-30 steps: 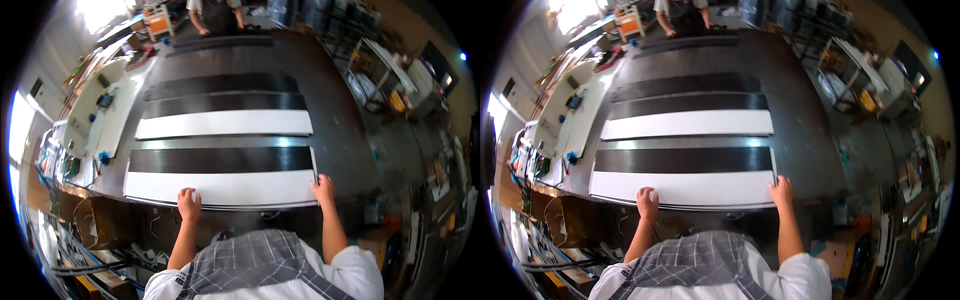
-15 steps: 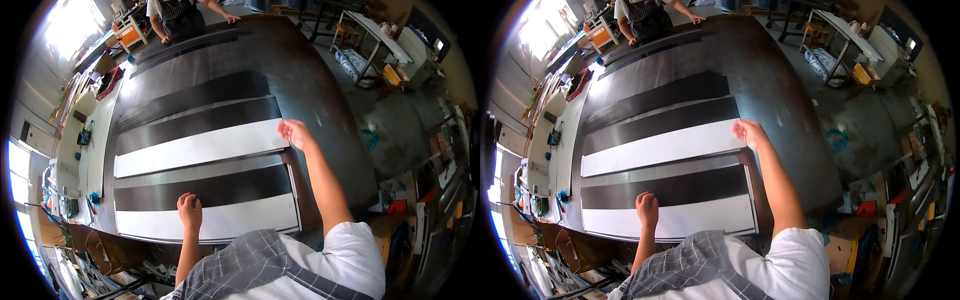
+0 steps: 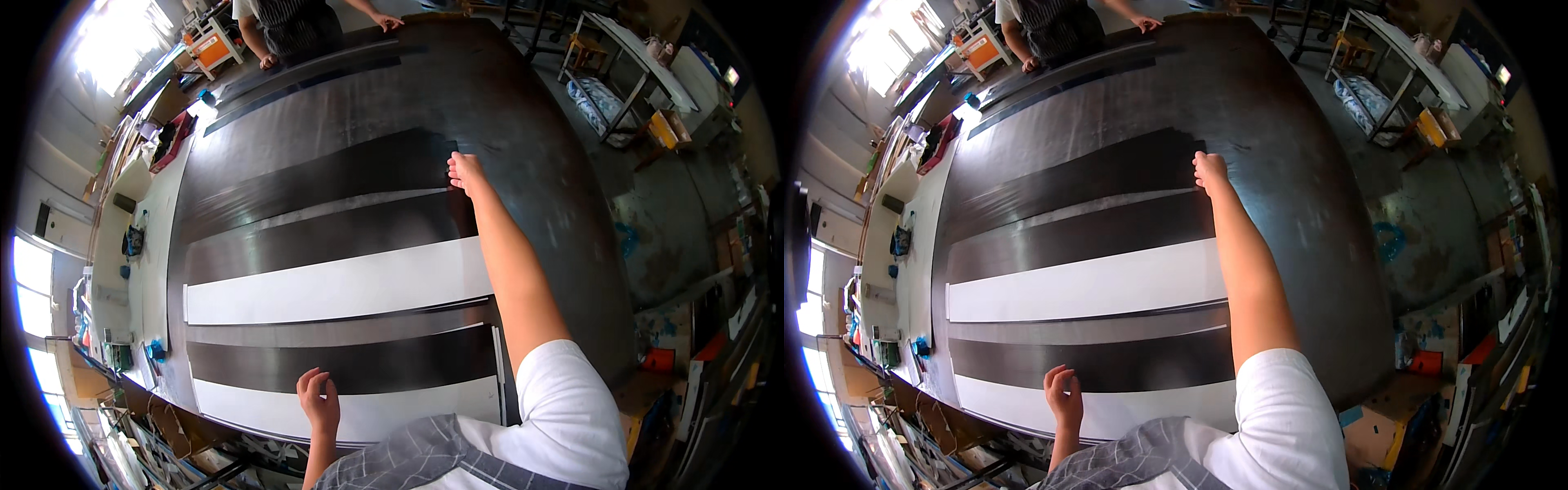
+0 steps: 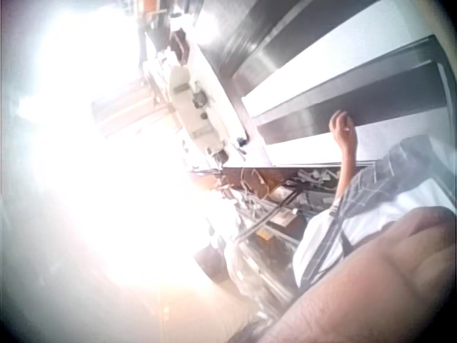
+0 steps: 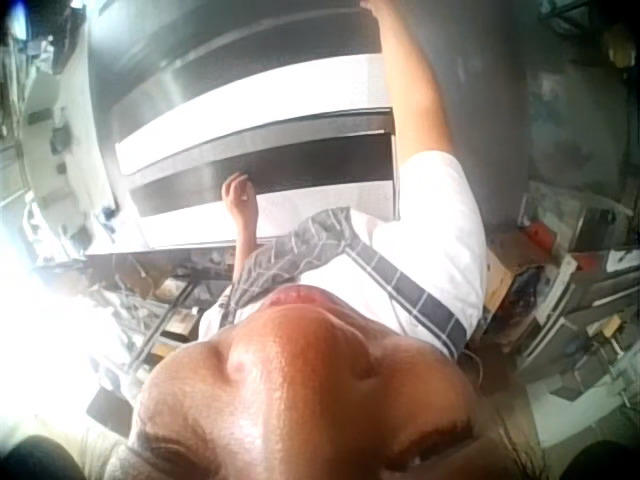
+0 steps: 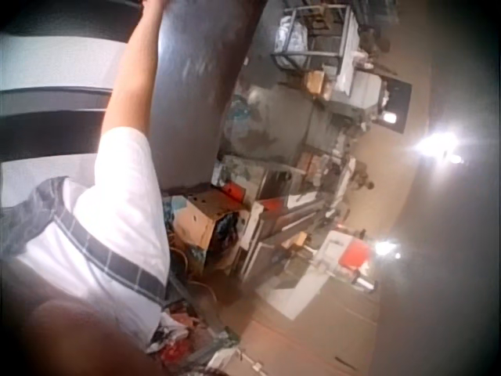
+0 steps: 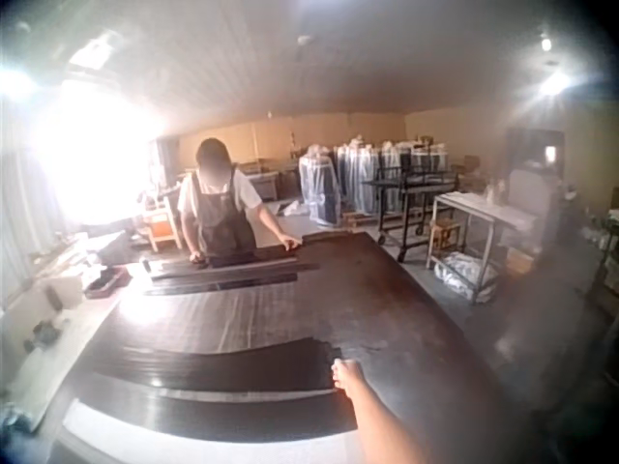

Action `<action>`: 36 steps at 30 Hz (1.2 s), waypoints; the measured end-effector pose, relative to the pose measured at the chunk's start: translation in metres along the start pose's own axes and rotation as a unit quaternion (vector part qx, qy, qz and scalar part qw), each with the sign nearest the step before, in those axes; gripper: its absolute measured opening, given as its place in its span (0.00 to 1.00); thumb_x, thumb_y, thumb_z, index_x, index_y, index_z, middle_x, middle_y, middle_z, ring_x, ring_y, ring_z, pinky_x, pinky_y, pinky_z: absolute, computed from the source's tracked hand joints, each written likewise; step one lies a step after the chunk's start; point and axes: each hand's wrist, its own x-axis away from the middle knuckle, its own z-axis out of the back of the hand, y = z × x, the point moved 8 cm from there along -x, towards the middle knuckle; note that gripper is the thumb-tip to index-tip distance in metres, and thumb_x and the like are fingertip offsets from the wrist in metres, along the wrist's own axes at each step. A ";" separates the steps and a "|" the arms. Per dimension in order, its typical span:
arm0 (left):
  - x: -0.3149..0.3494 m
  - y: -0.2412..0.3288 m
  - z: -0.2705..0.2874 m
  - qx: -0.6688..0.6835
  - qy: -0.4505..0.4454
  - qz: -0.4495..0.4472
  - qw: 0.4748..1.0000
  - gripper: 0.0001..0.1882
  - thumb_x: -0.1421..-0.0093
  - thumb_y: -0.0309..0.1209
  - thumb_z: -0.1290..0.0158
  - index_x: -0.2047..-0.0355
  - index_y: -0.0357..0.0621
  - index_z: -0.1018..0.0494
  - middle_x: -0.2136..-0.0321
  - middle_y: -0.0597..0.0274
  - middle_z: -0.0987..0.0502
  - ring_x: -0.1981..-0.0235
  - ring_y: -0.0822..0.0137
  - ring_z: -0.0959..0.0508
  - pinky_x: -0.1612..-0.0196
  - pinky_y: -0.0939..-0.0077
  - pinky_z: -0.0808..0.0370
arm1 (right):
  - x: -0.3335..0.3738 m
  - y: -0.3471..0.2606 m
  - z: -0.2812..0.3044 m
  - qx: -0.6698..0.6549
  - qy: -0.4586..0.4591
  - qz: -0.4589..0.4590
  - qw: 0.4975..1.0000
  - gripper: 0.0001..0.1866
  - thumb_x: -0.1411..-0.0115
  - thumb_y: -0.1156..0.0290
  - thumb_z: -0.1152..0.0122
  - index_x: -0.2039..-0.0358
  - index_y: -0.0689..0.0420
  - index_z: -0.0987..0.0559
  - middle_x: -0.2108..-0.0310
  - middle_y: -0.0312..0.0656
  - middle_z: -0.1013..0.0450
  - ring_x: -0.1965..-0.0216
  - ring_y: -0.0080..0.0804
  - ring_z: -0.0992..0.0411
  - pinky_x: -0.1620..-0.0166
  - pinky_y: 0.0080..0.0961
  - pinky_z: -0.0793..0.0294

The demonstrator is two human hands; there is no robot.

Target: The person aligns and stacks white rectangular panels on a large metal workbench. They move the panels to a machine, place them on a heated surface, and then return them to the workbench to continue stacking and arranging them in a pile.

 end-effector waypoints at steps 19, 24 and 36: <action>-0.053 0.010 -0.020 0.212 0.004 0.061 0.975 0.06 0.46 0.22 0.47 0.67 0.40 0.25 0.61 0.56 0.24 0.59 0.61 0.23 0.55 0.68 0.27 | 0.190 -0.064 -0.107 0.109 -0.213 0.331 0.913 0.15 0.38 0.74 0.47 0.52 0.67 0.26 0.65 0.45 0.22 0.70 0.28 0.21 0.68 0.21 0.22; -0.076 -0.010 -0.081 0.625 -0.028 0.318 0.712 0.19 0.36 0.44 0.57 0.54 0.42 0.29 0.61 0.60 0.24 0.58 0.62 0.23 0.55 0.65 0.26 | 0.374 -0.019 -0.115 0.136 -0.359 0.456 0.803 0.07 0.45 0.75 0.39 0.66 0.62 0.20 0.62 0.45 0.23 0.58 0.37 0.24 0.57 0.28 0.25; -0.049 -0.019 -0.070 0.875 -0.030 0.242 0.419 0.36 0.39 0.59 0.57 0.48 0.37 0.31 0.49 0.56 0.26 0.47 0.55 0.28 0.42 0.57 0.33 | 0.396 0.089 0.053 0.238 -0.259 0.114 0.929 0.36 0.55 0.81 0.40 0.42 0.61 0.36 0.56 0.45 0.27 0.56 0.33 0.27 0.54 0.28 0.27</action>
